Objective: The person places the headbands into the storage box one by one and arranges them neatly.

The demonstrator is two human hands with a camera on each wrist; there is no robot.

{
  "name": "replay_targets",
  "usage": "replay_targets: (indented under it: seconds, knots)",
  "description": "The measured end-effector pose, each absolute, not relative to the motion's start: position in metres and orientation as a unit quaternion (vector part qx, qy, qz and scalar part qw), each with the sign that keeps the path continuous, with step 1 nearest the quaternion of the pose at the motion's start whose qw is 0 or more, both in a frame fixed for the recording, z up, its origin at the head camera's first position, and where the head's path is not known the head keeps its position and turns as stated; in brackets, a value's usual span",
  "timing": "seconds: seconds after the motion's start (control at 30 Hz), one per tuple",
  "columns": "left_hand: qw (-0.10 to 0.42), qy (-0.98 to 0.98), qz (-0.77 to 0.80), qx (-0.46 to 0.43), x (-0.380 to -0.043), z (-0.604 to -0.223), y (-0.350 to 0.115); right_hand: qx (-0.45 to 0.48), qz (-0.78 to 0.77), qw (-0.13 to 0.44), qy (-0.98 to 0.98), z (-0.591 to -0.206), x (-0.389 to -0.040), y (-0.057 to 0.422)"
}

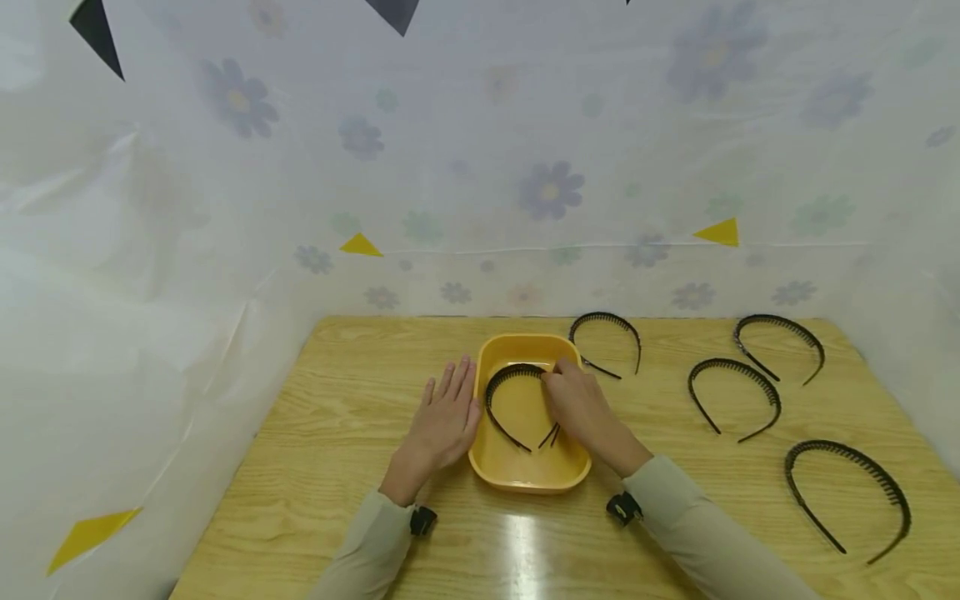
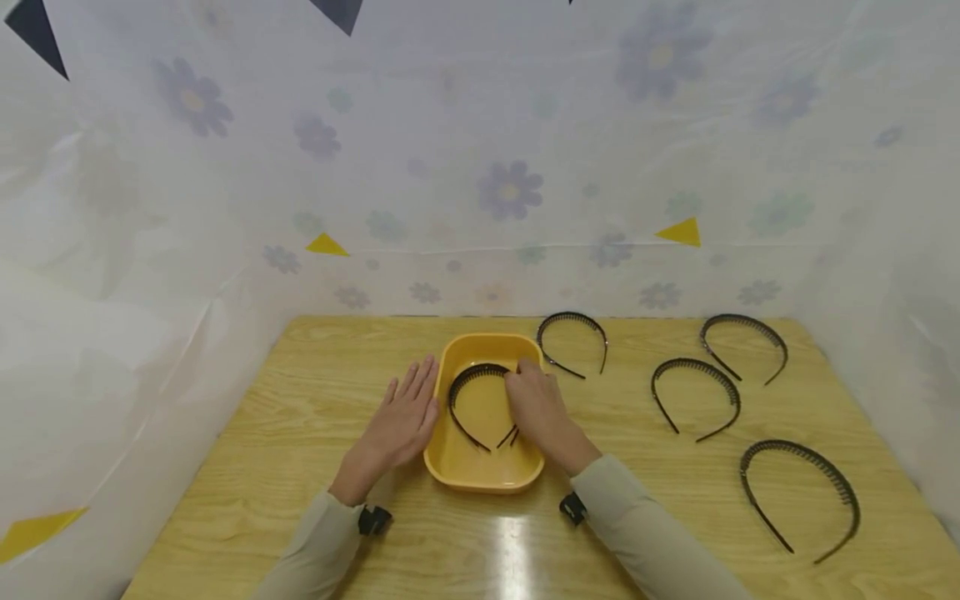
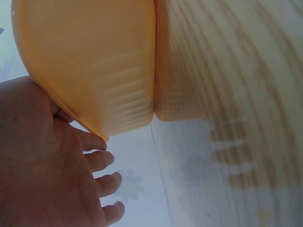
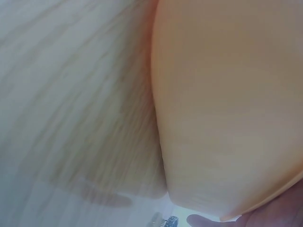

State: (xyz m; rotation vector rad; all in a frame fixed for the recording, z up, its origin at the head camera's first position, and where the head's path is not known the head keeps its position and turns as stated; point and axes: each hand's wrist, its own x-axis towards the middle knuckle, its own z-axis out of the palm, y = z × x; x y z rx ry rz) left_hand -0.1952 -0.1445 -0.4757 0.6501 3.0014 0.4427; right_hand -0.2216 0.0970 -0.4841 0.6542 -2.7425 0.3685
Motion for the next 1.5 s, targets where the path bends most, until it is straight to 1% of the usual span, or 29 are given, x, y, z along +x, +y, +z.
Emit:
replay_targets:
  seconds: [0.23, 0.53, 0.87, 1.07, 1.33, 1.5]
  knots:
    - [0.015, 0.966, 0.146, 0.214, -0.196, -0.473, -0.141, 0.222, 0.115, 0.169, -0.953, -0.484, -0.221, 0.099]
    - [0.015, 0.965, 0.153, 0.213, -0.197, -0.473, -0.139, 0.226, 0.122, 0.216, -0.942, -0.478, -0.216, 0.104]
    - [0.011, 0.966, 0.158, 0.207, -0.198, -0.476, -0.142, 0.217, 0.154, 0.2, -0.943, -0.462, -0.204, 0.113]
    - [0.008, 0.965, 0.16, 0.206, -0.197, -0.477, -0.143, 0.201, 0.195, 0.189, -0.941, -0.453, -0.19, 0.125]
    - [0.006, 0.964, 0.165, 0.208, -0.194, -0.476, -0.143, 0.17, 0.256, 0.202, -0.93, -0.445, -0.172, 0.152]
    - [0.003, 0.964, 0.166, 0.208, -0.193, -0.477, -0.144, 0.157, 0.286, 0.223, -0.919, -0.444, -0.166, 0.17]
